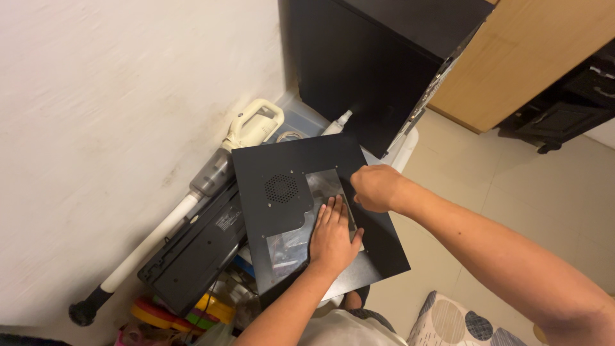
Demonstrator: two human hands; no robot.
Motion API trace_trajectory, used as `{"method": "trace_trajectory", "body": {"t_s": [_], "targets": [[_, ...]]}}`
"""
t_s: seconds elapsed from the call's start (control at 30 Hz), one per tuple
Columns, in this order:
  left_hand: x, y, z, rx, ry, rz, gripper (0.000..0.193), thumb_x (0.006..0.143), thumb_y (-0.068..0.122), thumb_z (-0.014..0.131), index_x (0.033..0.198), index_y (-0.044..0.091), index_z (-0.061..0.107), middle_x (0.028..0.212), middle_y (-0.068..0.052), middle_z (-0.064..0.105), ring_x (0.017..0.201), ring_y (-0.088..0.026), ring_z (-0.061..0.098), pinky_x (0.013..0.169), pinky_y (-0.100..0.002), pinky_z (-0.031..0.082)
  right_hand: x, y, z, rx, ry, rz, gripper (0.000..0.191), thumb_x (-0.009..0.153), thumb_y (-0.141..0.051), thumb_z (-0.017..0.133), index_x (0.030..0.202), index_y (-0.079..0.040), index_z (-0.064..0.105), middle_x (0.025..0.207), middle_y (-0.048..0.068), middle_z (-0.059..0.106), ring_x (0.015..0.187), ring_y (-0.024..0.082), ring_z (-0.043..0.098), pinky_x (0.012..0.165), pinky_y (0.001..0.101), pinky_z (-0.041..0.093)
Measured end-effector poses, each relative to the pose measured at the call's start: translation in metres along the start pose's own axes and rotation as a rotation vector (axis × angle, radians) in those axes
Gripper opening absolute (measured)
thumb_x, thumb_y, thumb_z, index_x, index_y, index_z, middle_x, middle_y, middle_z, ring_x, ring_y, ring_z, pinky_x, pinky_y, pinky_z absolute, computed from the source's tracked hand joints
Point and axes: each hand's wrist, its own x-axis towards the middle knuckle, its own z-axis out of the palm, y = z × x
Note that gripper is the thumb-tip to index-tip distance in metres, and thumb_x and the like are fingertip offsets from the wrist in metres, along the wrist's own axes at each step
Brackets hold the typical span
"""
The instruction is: The person uses a screwdriver to unscrew screws from a black computer case side panel resting on a small table, then lifts the panel, aligns it against the upright computer case, and presses it into place to reattach it.
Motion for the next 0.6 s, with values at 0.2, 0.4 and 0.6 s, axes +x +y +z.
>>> {"method": "trace_trajectory", "body": {"t_s": [0.2, 0.4, 0.6], "targets": [[0.0004, -0.0002, -0.0007, 0.003, -0.012, -0.002, 0.075, 0.086, 0.031, 0.074, 0.14, -0.014, 0.047, 0.152, -0.029, 0.043, 0.147, -0.037, 0.035, 0.124, -0.046, 0.02, 0.0004, 0.0009, 0.0025, 0.01, 0.023, 0.004, 0.026, 0.088, -0.025, 0.073, 0.082, 0.0, 0.076, 0.087, 0.021, 0.074, 0.093, 0.037, 0.072, 0.084, 0.0447, 0.057], [-0.0006, -0.0006, 0.0006, 0.001, -0.003, 0.0, 0.074, 0.086, 0.031, 0.074, 0.14, -0.013, 0.048, 0.152, -0.028, 0.044, 0.147, -0.036, 0.035, 0.125, -0.045, 0.02, 0.0005, 0.0009, 0.0032, 0.024, 0.01, 0.053, 0.027, 0.089, -0.026, 0.072, 0.082, 0.001, 0.076, 0.087, 0.021, 0.074, 0.094, 0.037, 0.072, 0.085, 0.0443, 0.057], [0.0006, -0.0028, 0.0041, 0.015, -0.025, -0.01, 0.075, 0.087, 0.033, 0.073, 0.14, -0.013, 0.047, 0.153, -0.028, 0.043, 0.148, -0.036, 0.034, 0.124, -0.045, 0.019, -0.0036, 0.0038, 0.0073, 0.078, 0.038, 0.127, 0.03, 0.087, -0.029, 0.074, 0.088, 0.001, 0.076, 0.093, 0.022, 0.072, 0.099, 0.039, 0.07, 0.087, 0.0455, 0.057]]}}
